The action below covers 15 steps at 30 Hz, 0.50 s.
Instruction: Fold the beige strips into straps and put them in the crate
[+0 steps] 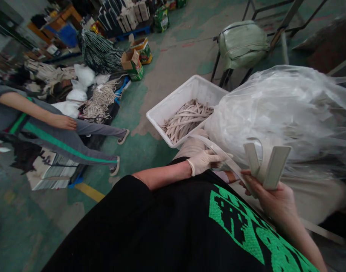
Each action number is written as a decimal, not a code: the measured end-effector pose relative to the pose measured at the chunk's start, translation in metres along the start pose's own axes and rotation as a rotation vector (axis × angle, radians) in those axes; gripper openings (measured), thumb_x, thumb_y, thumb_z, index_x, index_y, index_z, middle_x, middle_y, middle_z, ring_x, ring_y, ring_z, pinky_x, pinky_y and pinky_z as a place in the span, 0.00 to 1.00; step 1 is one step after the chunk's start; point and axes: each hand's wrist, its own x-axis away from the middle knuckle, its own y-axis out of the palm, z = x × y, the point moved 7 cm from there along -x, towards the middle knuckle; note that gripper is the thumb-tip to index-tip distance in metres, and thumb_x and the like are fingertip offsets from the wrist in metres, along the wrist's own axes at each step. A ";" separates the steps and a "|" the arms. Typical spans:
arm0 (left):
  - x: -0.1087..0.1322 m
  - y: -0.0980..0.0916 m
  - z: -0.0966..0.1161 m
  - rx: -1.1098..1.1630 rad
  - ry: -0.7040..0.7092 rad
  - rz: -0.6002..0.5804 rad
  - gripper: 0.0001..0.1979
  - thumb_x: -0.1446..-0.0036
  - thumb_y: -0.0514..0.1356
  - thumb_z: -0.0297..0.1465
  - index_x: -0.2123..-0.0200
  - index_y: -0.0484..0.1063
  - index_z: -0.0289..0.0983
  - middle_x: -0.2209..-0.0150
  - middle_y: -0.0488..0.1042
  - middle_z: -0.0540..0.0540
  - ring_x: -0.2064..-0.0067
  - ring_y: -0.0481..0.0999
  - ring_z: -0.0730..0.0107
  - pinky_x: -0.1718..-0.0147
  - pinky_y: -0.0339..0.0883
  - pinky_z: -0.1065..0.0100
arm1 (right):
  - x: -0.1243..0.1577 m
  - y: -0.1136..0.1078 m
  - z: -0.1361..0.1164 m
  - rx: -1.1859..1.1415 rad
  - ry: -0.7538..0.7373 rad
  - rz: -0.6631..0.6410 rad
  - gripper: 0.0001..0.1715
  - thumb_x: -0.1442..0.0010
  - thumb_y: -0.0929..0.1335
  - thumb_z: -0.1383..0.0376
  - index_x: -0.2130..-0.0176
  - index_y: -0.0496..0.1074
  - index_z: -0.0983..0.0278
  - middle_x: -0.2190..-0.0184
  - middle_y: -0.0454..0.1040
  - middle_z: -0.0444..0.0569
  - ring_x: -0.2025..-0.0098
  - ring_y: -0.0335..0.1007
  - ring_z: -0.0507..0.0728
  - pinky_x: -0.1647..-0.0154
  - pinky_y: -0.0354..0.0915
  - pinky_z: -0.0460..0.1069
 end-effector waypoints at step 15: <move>0.013 0.023 -0.007 0.129 -0.197 -0.023 0.14 0.58 0.76 0.32 0.67 0.81 0.33 0.75 0.74 0.49 0.74 0.69 0.76 0.69 0.63 0.69 | -0.009 0.010 -0.021 -0.046 -0.246 -0.075 0.17 0.47 0.74 0.55 0.59 0.81 0.60 0.48 0.79 0.53 0.62 0.78 0.60 0.76 0.69 0.48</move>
